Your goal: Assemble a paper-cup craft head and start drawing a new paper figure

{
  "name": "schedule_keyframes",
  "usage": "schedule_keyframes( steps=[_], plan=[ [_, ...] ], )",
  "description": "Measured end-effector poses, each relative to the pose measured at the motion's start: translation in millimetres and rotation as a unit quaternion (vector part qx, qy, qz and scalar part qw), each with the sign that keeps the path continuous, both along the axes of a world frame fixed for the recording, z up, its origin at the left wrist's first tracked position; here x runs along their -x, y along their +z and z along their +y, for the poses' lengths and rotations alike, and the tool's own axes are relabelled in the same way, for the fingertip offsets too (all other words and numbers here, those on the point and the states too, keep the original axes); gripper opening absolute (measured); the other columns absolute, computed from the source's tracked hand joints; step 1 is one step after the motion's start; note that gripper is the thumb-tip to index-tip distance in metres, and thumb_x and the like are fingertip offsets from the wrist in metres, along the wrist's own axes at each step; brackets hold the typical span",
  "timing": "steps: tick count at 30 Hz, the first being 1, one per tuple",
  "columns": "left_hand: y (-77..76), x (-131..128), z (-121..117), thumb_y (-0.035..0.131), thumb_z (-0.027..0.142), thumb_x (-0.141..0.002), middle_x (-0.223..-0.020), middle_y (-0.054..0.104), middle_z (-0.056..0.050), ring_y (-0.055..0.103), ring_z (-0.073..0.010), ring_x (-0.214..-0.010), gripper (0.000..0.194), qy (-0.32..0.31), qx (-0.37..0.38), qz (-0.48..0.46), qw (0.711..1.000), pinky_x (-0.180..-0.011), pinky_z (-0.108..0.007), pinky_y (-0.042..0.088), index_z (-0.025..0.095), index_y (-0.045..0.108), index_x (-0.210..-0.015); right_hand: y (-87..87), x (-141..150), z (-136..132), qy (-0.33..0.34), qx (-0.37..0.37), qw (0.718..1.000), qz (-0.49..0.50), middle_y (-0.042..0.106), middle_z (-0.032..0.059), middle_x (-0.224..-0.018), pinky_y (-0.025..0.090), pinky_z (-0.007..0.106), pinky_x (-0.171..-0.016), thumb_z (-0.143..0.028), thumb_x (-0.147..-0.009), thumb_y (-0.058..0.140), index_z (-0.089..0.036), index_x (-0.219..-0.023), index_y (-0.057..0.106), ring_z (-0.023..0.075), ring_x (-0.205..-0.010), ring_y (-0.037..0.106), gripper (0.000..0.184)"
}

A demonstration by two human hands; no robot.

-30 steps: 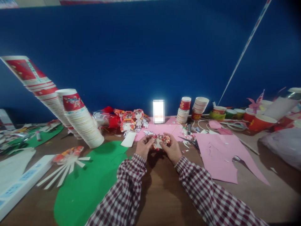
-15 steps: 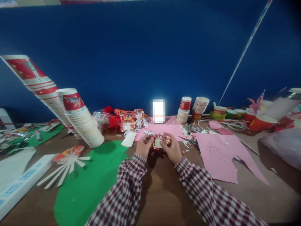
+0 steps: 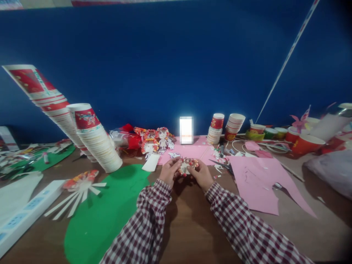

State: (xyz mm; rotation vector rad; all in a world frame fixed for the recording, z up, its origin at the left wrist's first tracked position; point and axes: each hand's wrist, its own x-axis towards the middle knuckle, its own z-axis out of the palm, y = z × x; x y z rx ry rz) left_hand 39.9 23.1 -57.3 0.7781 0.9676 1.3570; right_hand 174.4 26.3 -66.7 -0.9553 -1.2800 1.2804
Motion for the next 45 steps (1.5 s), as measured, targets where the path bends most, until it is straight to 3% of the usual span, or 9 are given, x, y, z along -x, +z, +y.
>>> schedule_keyframes(
  steps=[4, 11, 15, 20, 23, 27, 33, 40, 45],
  plan=[
    [-3.3, -1, -1, 0.074, 0.026, -0.054, -0.079, 0.064, -0.003, 0.057, -0.01, -0.06, 0.049, 0.01, -0.036, 0.061, 0.997, -0.052, -0.02, 0.046, 0.013, 0.057, -0.099, -0.6, 0, -2, 0.005, -0.085, 0.995, -0.055, 0.061, 0.0037, -0.085, 0.047, 0.029, -0.068, -0.026, -0.07, 0.058, -0.016, -0.095, 0.053, 0.0165, -0.075, 0.057, 0.028],
    [-5.2, -2, 2, 0.071, 0.034, -0.058, -0.069, 0.064, -0.003, 0.055, -0.0083, -0.055, 0.041, 0.037, -0.012, 0.04, 0.998, -0.053, -0.02, 0.045, 0.011, 0.061, -0.091, -1.7, 1, -2, 0.029, -0.082, 0.994, -0.066, 0.06, 0.0034, -0.086, 0.047, 0.028, -0.069, -0.024, -0.071, 0.057, -0.017, -0.097, 0.052, 0.0158, -0.075, 0.056, 0.028],
    [-7.0, 0, 4, 0.072, 0.031, -0.057, -0.071, 0.064, -0.004, 0.057, -0.0104, -0.058, 0.04, 0.015, 0.008, -0.004, 1.0, -0.054, -0.022, 0.046, 0.011, 0.062, -0.09, 0.5, 0, -3, 0.041, -0.075, 0.995, -0.056, 0.059, 0.0026, -0.083, 0.047, 0.028, -0.068, -0.024, -0.07, 0.058, -0.016, -0.096, 0.051, 0.0153, -0.074, 0.056, 0.029],
    [-5.8, 0, 3, 0.068, 0.034, -0.062, -0.071, 0.064, -0.005, 0.058, -0.0131, -0.061, 0.035, -0.073, 0.012, -0.061, 0.995, -0.056, -0.025, 0.047, 0.011, 0.062, -0.087, 1.3, 0, -2, 0.068, -0.063, 0.995, -0.032, 0.059, 0.0017, -0.082, 0.047, 0.027, -0.066, -0.025, -0.069, 0.06, -0.017, -0.096, 0.049, 0.0141, -0.071, 0.056, 0.031],
    [-6.0, 0, 2, 0.065, 0.036, -0.065, -0.076, 0.064, -0.007, 0.059, -0.0151, -0.067, 0.034, -0.042, -0.005, 0.006, 0.999, -0.063, -0.027, 0.048, 0.01, 0.062, -0.087, 1.1, -1, -1, 0.063, -0.053, 0.996, -0.046, 0.059, 0.0019, -0.082, 0.046, 0.026, -0.063, -0.026, -0.069, 0.06, -0.017, -0.096, 0.048, 0.014, -0.07, 0.056, 0.031],
    [-9.9, 4, 4, 0.068, 0.025, -0.062, -0.094, 0.063, -0.006, 0.058, -0.0158, -0.084, 0.038, 0.032, -0.069, 0.138, 0.987, -0.077, -0.028, 0.046, 0.014, 0.059, -0.098, 1.4, 0, -2, 0.053, -0.04, 0.996, -0.059, 0.059, 0.0015, -0.079, 0.046, 0.025, -0.059, -0.027, -0.069, 0.058, -0.017, -0.094, 0.049, 0.0144, -0.067, 0.056, 0.029],
    [-9.5, 7, 5, 0.064, 0.015, -0.063, -0.099, 0.062, -0.009, 0.057, -0.0169, -0.09, 0.041, 0.0, -0.138, 0.249, 0.959, -0.081, -0.03, 0.045, 0.013, 0.056, -0.103, 2.9, 0, -3, 0.051, -0.063, 0.994, -0.076, 0.059, 0.0021, -0.08, 0.046, 0.027, -0.065, -0.027, -0.069, 0.058, -0.017, -0.093, 0.05, 0.0152, -0.071, 0.056, 0.027],
    [-8.2, 5, 5, 0.065, 0.019, -0.062, -0.086, 0.065, -0.007, 0.059, -0.0153, -0.078, 0.035, 0.034, -0.104, 0.23, 0.967, -0.071, -0.027, 0.048, 0.012, 0.06, -0.096, -0.9, 0, -4, 0.067, -0.088, 0.99, -0.081, 0.059, 0.002, -0.084, 0.046, 0.028, -0.069, -0.022, -0.07, 0.057, -0.017, -0.097, 0.048, 0.0154, -0.075, 0.057, 0.03],
    [-7.8, 3, 4, 0.068, 0.021, -0.058, -0.074, 0.064, -0.003, 0.059, -0.0126, -0.064, 0.041, 0.017, -0.034, 0.101, 0.994, -0.061, -0.025, 0.047, 0.013, 0.059, -0.097, 0.4, 1, -7, 0.07, -0.097, 0.988, -0.103, 0.061, 0.0017, -0.085, 0.047, 0.028, -0.069, -0.02, -0.072, 0.055, -0.019, -0.107, 0.043, 0.0153, -0.076, 0.058, 0.037]
  ],
)
